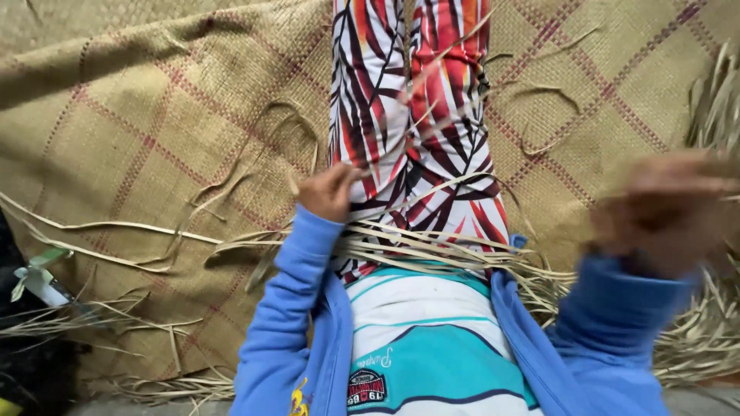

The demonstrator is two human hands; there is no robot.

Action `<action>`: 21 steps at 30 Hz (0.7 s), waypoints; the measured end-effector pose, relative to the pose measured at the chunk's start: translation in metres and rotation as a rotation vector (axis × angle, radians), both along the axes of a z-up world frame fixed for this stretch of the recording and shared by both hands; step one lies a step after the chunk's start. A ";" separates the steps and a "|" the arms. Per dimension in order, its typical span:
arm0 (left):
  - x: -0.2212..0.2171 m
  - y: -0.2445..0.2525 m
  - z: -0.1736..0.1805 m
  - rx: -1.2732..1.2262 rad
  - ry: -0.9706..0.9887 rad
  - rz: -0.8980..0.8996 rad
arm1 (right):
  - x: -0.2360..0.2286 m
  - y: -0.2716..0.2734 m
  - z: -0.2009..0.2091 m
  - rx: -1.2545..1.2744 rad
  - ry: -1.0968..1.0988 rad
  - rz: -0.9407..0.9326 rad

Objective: Preparing natural fiber strips for weaving by smoothing and separating them using a small wooden tool.

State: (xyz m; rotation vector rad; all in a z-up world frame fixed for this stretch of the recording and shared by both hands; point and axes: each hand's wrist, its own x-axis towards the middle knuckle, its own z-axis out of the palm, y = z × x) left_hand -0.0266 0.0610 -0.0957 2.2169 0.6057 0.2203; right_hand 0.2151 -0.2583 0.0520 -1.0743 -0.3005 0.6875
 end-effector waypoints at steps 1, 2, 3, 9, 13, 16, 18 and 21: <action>0.007 -0.005 0.016 0.001 0.000 -0.002 | -0.013 0.014 -0.013 0.001 0.000 -0.002; 0.014 -0.011 0.032 -0.048 -0.002 -0.016 | -0.026 0.027 -0.025 0.039 0.067 0.095; 0.020 -0.019 0.048 -0.102 0.000 -0.033 | -0.041 0.039 -0.037 0.070 0.140 0.189; 0.019 -0.033 0.067 -0.187 0.032 -0.066 | -0.056 0.130 -0.080 -0.351 -0.807 0.067; 0.016 -0.036 0.058 -0.118 -0.053 -0.127 | -0.064 0.158 -0.106 -0.364 -1.256 -0.114; 0.013 -0.033 0.052 -0.064 -0.071 -0.153 | -0.076 0.162 -0.122 -0.362 -1.181 -0.045; 0.011 -0.032 0.051 -0.054 -0.069 -0.150 | -0.081 0.169 -0.107 -0.491 -1.176 -0.027; 0.018 -0.036 0.057 -0.040 -0.086 -0.165 | -0.079 0.167 -0.095 -0.566 -1.171 -0.022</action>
